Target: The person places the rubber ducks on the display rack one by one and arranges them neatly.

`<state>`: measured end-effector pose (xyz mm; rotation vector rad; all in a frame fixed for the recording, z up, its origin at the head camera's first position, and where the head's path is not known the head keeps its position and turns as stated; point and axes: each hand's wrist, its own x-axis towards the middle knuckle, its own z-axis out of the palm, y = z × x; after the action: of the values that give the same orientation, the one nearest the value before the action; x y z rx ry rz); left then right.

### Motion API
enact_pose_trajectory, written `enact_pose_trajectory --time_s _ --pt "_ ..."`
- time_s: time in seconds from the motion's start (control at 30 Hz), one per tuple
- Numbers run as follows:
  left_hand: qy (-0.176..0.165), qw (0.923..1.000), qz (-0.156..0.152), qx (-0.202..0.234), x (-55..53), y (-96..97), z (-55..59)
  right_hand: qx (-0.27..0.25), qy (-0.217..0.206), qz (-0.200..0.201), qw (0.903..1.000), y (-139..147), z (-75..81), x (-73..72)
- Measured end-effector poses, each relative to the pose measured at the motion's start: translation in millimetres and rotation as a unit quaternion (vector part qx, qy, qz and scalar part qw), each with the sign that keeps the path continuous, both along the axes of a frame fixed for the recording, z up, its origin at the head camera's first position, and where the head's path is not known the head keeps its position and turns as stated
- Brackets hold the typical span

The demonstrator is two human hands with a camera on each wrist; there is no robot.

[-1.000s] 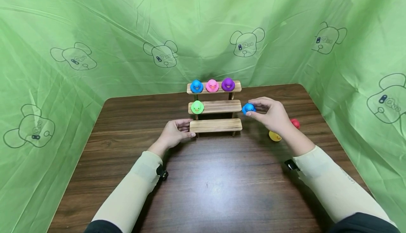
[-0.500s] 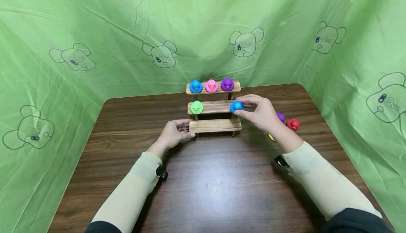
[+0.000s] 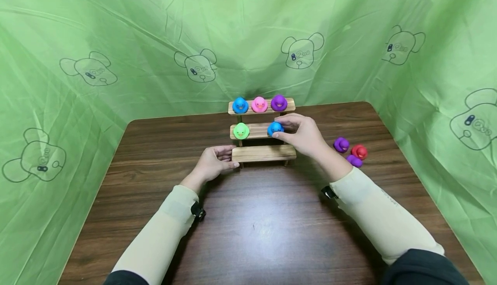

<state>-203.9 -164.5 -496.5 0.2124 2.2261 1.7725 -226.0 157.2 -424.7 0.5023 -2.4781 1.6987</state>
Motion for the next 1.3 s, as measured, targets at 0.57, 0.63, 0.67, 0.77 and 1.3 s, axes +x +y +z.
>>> enact_pose_trajectory --time_s 0.57,0.63,0.67,0.77,1.3 --pt "0.002 0.9999 0.002 -0.01 -2.4 -0.2 -3.4 0.016 -0.004 0.009 0.9998 -27.7 -3.9 -7.2" --pt "0.0 1.0 0.001 -0.008 -3.0 -0.3 -3.9 0.023 0.0 0.008 0.9997 -30.7 -3.5 -6.8" --pt "-0.001 1.0 0.0 -0.007 -3.3 -0.4 -3.9 0.029 0.003 0.007 0.9995 -32.1 -3.1 -6.4" --pt "-0.004 1.0 -0.004 -0.007 -3.7 -0.1 -2.7 0.042 0.01 0.006 0.9991 -36.0 -2.9 -6.3" --pt "0.008 1.0 0.0 -0.006 -1.8 0.5 -2.3 0.082 0.022 0.001 0.9964 -42.8 -2.7 -6.3"
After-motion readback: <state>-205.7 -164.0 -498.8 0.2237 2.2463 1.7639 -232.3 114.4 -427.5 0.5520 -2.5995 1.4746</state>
